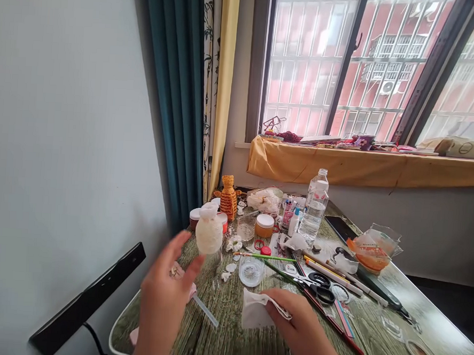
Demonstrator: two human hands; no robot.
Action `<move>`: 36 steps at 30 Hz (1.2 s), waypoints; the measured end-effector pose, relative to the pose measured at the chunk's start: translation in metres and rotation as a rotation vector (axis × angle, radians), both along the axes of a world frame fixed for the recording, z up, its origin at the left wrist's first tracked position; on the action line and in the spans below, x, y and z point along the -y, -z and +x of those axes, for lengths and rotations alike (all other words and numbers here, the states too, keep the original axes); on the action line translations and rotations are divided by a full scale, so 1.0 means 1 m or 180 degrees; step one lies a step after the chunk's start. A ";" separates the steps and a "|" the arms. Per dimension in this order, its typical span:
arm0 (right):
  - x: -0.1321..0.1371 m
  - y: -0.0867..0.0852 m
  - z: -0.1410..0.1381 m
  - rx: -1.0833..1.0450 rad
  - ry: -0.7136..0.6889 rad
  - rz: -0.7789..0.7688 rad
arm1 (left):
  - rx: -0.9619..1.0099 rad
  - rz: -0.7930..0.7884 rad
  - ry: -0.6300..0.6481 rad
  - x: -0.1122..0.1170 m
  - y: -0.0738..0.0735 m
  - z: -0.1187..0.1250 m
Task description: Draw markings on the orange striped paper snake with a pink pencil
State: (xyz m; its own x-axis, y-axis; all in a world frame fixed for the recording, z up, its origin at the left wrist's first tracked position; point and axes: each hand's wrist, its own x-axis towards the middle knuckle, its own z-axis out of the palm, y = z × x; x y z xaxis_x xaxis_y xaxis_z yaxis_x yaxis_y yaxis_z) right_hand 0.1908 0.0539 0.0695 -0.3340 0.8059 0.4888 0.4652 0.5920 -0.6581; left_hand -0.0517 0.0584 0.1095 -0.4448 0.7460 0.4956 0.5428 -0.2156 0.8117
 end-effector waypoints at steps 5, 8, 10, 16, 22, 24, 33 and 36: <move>0.001 0.002 0.001 0.0078 0.0073 0.0047 | -0.0093 -0.0082 0.0012 -0.039 -0.015 0.000; 0.001 0.003 0.001 0.0127 0.0069 0.0073 | -0.0152 -0.0149 0.0157 -0.048 -0.012 0.007; 0.001 0.002 0.001 0.0162 0.0058 0.0077 | -0.0183 -0.0122 0.0110 -0.049 -0.010 0.009; 0.003 -0.003 0.000 0.0290 -0.0012 0.0063 | -0.0265 -0.0021 -0.0001 -0.049 -0.007 0.010; 0.003 -0.005 -0.002 0.0624 0.0089 0.0080 | -0.0373 0.0321 -0.0136 -0.056 0.001 0.009; 0.000 -0.006 -0.003 0.0857 0.0230 0.0092 | -0.0427 0.0574 -0.0308 -0.051 0.001 0.010; 0.002 -0.011 0.020 0.1894 0.1364 0.0187 | -0.1397 0.1430 0.0473 0.014 0.033 0.060; -0.003 -0.038 0.035 0.2183 0.1570 0.0332 | -0.1830 0.1657 0.1476 0.015 0.065 0.087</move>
